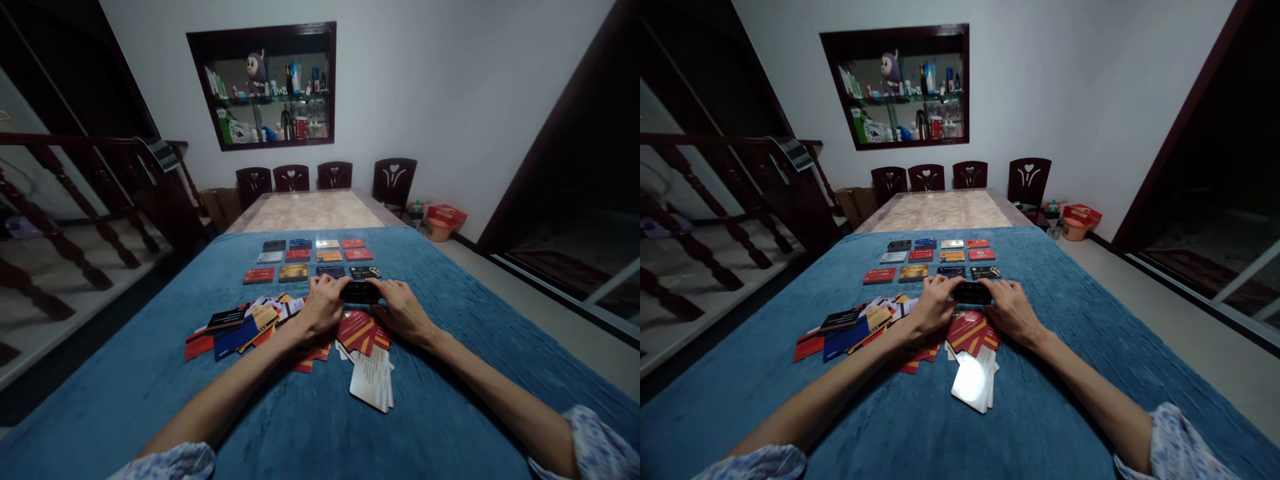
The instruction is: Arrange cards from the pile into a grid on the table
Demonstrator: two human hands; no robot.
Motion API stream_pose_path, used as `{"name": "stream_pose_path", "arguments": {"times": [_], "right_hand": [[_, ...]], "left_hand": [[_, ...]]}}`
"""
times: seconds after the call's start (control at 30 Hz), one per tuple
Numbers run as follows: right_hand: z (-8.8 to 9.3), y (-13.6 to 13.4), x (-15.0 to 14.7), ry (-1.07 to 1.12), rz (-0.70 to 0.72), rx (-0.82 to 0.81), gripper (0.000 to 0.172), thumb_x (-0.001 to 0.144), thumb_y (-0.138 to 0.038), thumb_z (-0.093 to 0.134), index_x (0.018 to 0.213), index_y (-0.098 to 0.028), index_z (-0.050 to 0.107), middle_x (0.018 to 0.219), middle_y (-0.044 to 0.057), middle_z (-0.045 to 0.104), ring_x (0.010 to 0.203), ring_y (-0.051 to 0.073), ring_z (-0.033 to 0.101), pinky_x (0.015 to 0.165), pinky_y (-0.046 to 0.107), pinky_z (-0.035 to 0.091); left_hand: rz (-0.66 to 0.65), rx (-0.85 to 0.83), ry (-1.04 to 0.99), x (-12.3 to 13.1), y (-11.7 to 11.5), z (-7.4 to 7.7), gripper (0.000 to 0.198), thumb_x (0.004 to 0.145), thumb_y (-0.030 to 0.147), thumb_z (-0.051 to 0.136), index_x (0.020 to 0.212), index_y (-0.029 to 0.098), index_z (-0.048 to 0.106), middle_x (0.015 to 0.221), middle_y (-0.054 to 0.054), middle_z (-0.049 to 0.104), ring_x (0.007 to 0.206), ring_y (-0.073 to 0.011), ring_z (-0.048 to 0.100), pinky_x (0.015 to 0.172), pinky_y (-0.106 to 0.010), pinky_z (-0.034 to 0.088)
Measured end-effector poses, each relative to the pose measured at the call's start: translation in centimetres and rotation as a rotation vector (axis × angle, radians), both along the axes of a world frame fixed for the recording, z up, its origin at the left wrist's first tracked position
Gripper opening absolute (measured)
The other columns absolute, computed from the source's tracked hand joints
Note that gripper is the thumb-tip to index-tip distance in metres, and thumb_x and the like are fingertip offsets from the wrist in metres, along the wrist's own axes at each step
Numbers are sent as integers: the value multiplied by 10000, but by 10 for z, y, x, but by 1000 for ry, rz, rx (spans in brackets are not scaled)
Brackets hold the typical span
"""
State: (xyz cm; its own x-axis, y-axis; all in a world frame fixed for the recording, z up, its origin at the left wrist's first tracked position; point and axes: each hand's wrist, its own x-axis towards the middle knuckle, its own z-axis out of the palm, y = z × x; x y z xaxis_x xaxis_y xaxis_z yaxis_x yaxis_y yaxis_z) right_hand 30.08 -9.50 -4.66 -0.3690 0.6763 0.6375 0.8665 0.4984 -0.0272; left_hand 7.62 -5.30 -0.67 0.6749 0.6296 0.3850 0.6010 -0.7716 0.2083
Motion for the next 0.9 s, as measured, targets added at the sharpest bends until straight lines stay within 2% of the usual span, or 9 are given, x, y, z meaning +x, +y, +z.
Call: {"name": "stream_pose_path", "arguments": {"times": [0.17, 0.5, 0.9], "right_hand": [[4, -2, -1, -47, -20, 92, 457, 873, -183, 510, 1323, -108, 481, 1087, 156, 678, 957, 266, 587, 829, 383, 422], [23, 2, -10, -86, -81, 146, 442, 846, -224, 572, 1285, -173, 553, 1175, 158, 614, 1065, 289, 518, 817, 381, 431], [60, 36, -51, -225, -17, 87, 402, 844, -344, 615, 1199, -156, 603, 1132, 147, 642, 1030, 296, 483, 819, 392, 381]], "left_hand": [[21, 64, 33, 0, -2, 1, 548, 787, 128, 520, 1331, 161, 463, 1212, -125, 638, 1096, -279, 482, 926, -456, 343], [96, 153, 73, -4, 2, 8, 512, 820, 156, 560, 1322, 176, 465, 1171, -123, 629, 1140, -289, 472, 942, -462, 364], [154, 164, 167, -54, 27, 30, 537, 814, 196, 580, 1338, 188, 459, 1242, -133, 574, 1183, -301, 450, 942, -464, 377]]}}
